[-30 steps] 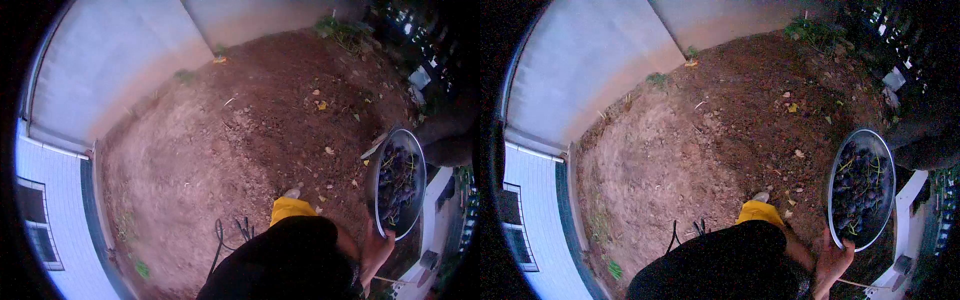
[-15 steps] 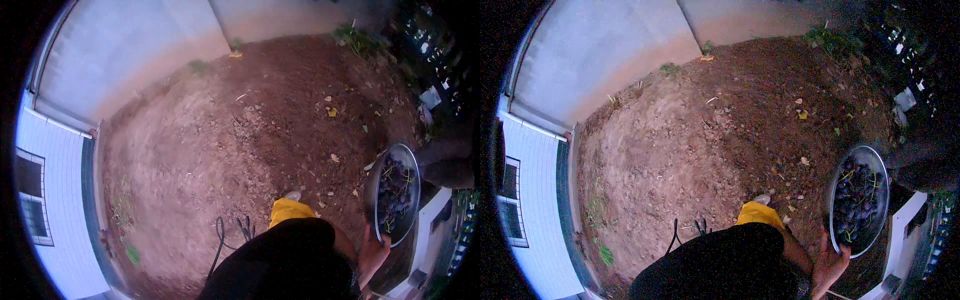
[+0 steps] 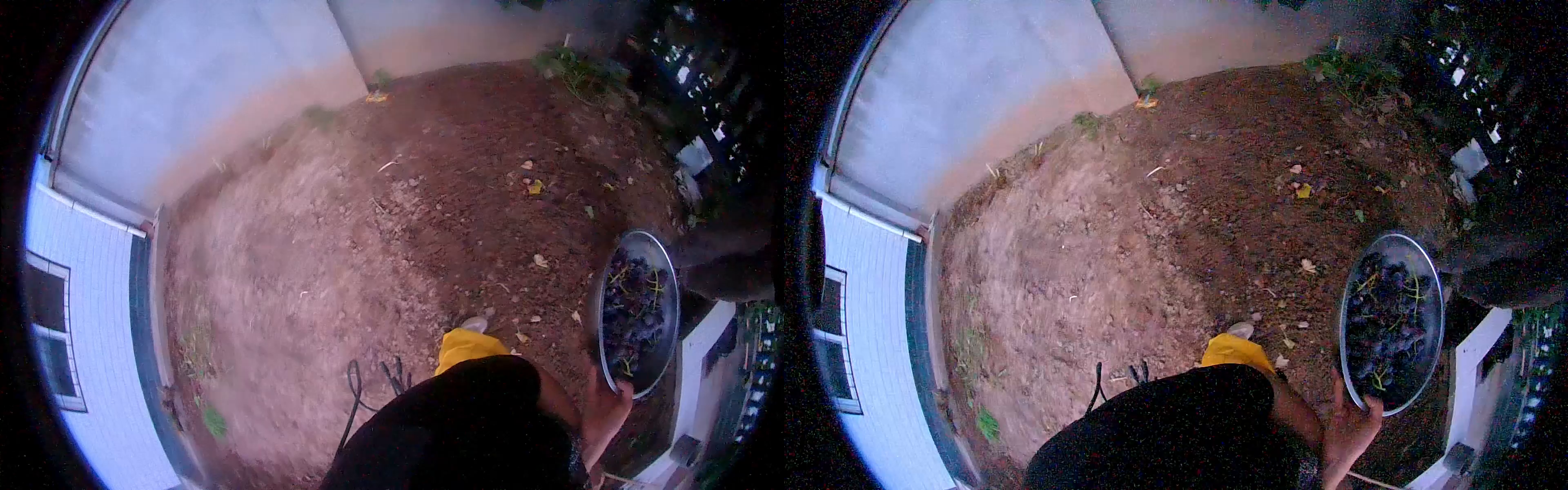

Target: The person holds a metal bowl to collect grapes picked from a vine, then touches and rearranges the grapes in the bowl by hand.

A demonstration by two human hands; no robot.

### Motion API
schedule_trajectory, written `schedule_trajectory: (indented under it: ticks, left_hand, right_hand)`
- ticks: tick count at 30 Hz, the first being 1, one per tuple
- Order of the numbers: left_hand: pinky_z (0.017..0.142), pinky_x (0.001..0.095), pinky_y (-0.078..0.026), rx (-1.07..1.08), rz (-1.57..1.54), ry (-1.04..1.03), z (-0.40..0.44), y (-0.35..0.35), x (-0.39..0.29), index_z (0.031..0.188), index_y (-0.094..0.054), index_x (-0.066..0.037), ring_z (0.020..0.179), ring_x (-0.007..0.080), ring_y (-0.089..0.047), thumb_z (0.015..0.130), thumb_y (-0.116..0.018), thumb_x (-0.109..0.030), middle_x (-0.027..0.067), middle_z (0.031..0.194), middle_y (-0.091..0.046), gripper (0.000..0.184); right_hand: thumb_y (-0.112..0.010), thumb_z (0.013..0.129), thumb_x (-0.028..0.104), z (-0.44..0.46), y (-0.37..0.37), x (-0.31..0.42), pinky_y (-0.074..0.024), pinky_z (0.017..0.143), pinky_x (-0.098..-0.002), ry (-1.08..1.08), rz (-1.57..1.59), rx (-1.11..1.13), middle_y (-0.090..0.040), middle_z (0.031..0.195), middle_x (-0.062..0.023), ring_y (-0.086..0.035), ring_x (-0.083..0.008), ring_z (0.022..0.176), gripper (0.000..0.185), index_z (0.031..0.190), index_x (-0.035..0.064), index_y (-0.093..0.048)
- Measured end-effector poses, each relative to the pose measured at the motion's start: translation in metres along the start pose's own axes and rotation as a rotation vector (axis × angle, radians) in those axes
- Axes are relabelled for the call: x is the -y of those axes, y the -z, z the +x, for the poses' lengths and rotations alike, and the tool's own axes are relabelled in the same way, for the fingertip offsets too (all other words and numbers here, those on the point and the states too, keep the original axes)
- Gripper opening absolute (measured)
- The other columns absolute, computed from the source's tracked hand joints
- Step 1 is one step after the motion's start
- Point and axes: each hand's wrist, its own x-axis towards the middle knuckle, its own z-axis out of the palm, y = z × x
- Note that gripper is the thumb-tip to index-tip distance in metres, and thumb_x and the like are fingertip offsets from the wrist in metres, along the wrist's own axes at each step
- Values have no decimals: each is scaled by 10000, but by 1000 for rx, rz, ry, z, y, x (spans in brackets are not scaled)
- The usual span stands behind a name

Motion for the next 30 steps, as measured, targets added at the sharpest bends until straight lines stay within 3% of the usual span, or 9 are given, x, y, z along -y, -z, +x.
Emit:
schedule_trajectory:
  ticks: [3, 4, 12, 13, 16, 17, 19, 27, 30]
  left_hand:
    - [733, 327, -390, 34, -15, -68, 7, 2, -6, 935, -513, -35, 844, 224, -484, 748, -537, -210, 86, 937, -511, 258]
    - [733, 327, -389, 47, -24, -114, 10, 1, -9, 934, -514, -34, 844, 224, -484, 747, -537, -208, 86, 938, -512, 256]
    - [726, 320, -386, 302, -350, -821, 77, -44, -70, 922, -521, -31, 836, 221, -483, 743, -544, -189, 85, 940, -516, 240]
    - [725, 319, -385, 318, -421, -786, 78, -43, -80, 920, -522, -30, 835, 220, -483, 742, -544, -187, 85, 940, -517, 238]
    - [650, 257, -385, 391, -558, -233, 70, -16, -114, 792, -550, -9, 689, 176, -499, 780, -489, -226, 72, 799, -555, 226]
    - [646, 245, -381, 517, -688, 31, 77, -10, -118, 749, -558, -6, 662, 158, -496, 797, -461, -232, 63, 740, -557, 251]
    - [687, 261, -365, 517, -589, 256, 80, -9, -128, 681, -557, 0, 706, 140, -483, 815, -411, -264, 69, 730, -550, 330]
    - [716, 262, -364, 702, -697, 81, 74, -20, -133, 634, -533, 17, 731, 160, -500, 817, -379, -324, 90, 741, -554, 416]
    - [721, 273, -391, 841, -663, 321, 78, -7, -115, 664, -543, 31, 732, 173, -522, 816, -379, -310, 105, 728, -555, 407]
  right_hand:
    - [-500, 677, 99, 3, 5, -3, -426, 854, -419, -14, -232, 41, -466, 1087, -178, -480, -331, 980, 481, 1119, -43, -374]
    - [-530, 681, -6, 3, -1, -6, -423, 838, -355, 15, -94, 79, -492, 1052, -165, -487, -250, 958, 365, 1031, -45, -431]
    - [-510, 708, 23, -6, -10, 17, -471, 747, -385, 37, 215, -81, -477, 1037, -128, -497, -247, 920, 386, 1075, 35, -389]
    - [-507, 712, 27, -5, -7, 19, -477, 736, -389, 44, 253, -97, -476, 1035, -124, -499, -246, 915, 389, 1080, 45, -384]
    - [-499, 722, 38, -5, -4, 15, -495, 702, -400, 79, 328, -141, -470, 1030, -110, -502, -245, 901, 399, 1097, 75, -368]
    - [-517, 709, 66, 11, 7, 0, -504, 675, -398, 91, 310, -81, -431, 1079, -101, -497, -247, 917, 556, 1183, 101, -229]
    - [-495, 709, 64, -2, 8, 18, -510, 661, -384, 122, 313, -141, -405, 1078, -94, -493, -239, 905, 568, 1191, 123, -200]
    - [-499, 693, 109, 10, 14, 9, -496, 495, -289, 234, 246, -259, -419, 924, -93, -522, -192, 769, 482, 1091, 93, -228]
    - [-494, 704, 103, 23, 18, 5, -495, 501, -306, 281, 314, -314, -423, 909, -98, -523, -210, 735, 453, 1072, 90, -230]
